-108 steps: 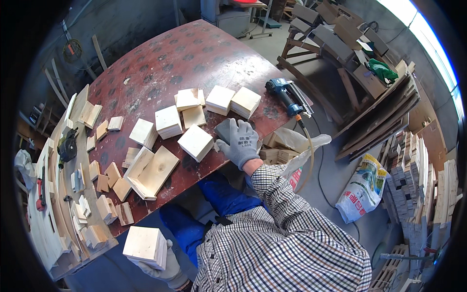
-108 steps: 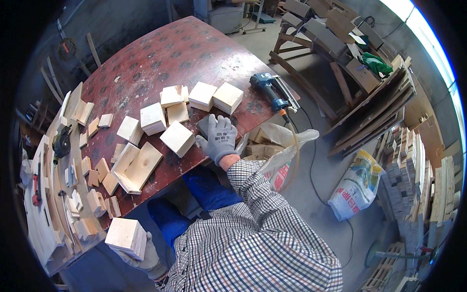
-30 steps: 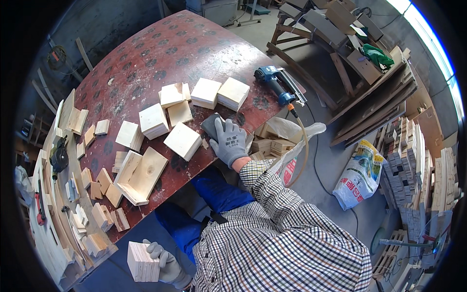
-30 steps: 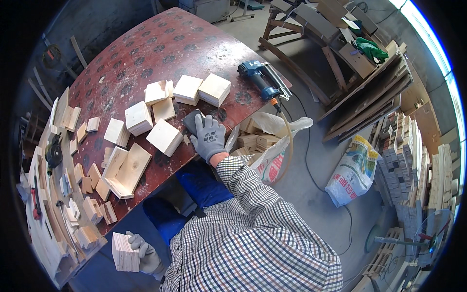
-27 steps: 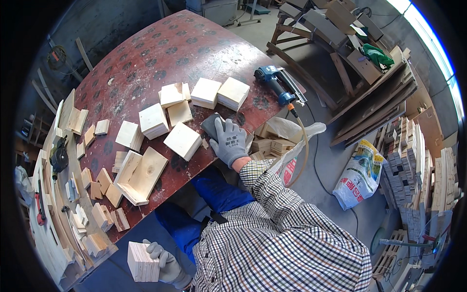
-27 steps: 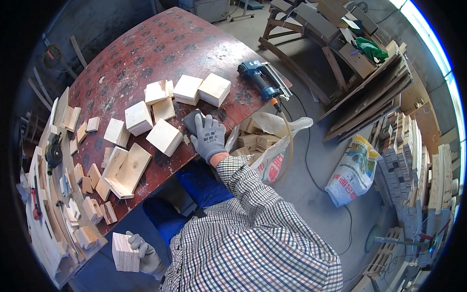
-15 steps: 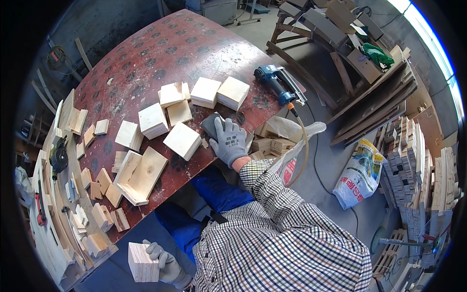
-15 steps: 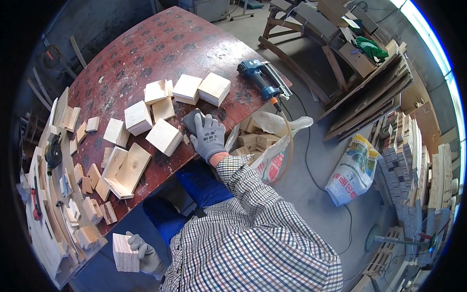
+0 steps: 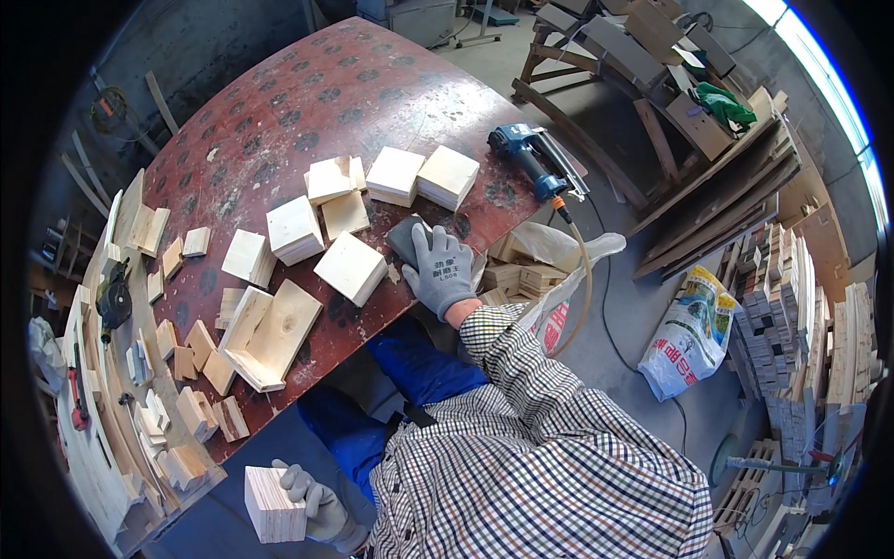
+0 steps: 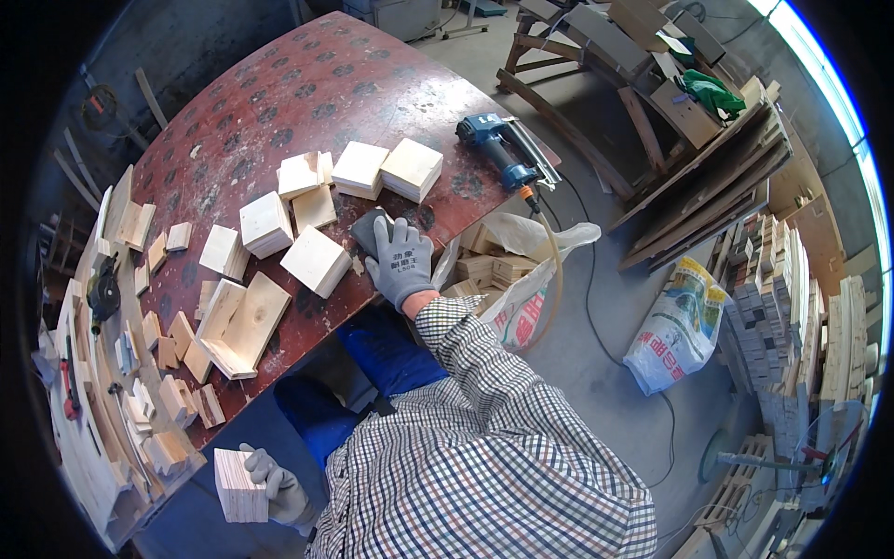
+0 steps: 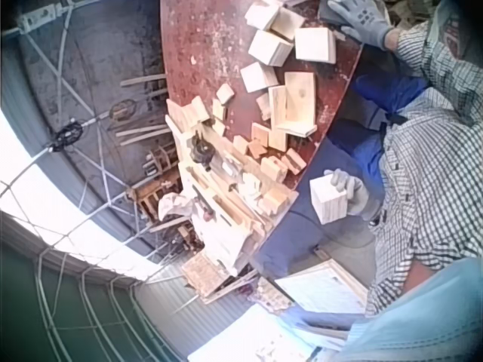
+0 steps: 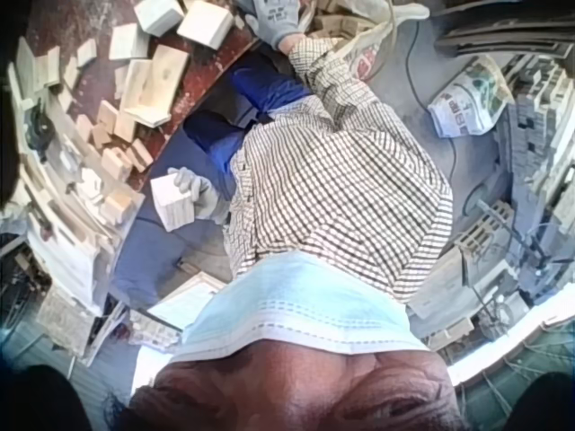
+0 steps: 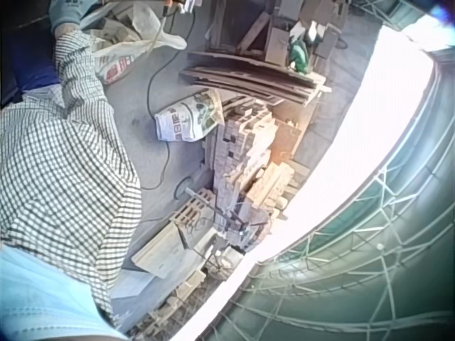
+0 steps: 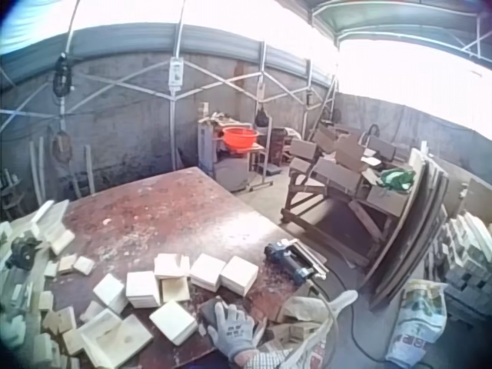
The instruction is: The person sands small rectangular wooden blocks with a sanding block, handling them one at a time and rotating them to smooth multiple faces. The person places finished blocks into a white bag and continues the process with additional blocks from the table.
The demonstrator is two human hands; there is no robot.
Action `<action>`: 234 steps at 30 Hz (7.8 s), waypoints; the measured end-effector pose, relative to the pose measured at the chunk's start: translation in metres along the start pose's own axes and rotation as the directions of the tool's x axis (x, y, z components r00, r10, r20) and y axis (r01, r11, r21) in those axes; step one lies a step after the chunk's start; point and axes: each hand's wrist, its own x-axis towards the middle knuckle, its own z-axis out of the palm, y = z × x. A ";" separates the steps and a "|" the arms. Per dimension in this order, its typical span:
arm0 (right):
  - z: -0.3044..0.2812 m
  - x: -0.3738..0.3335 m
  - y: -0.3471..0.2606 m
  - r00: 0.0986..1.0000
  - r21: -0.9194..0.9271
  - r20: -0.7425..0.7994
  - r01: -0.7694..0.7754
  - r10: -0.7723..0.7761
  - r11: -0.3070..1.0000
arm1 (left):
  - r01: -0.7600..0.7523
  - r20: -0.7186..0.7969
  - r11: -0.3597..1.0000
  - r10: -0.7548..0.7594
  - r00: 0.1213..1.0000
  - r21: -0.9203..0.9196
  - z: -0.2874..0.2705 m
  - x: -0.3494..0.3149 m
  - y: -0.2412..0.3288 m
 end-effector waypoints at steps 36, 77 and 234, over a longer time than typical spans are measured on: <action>0.007 -0.001 0.007 0.999 0.023 -0.040 0.006 -0.005 1.000 | -0.074 0.174 0.901 -0.002 0.985 0.427 0.007 0.002 0.005; -0.123 -0.102 -0.150 0.737 0.616 -0.371 0.650 -0.565 0.444 | -0.157 0.111 0.663 0.111 0.988 0.732 0.068 0.064 -0.107; -0.143 -0.105 -0.171 0.542 0.738 -0.497 0.675 -0.678 -0.001 | -0.227 0.067 0.689 0.251 0.966 0.688 0.024 0.015 -0.045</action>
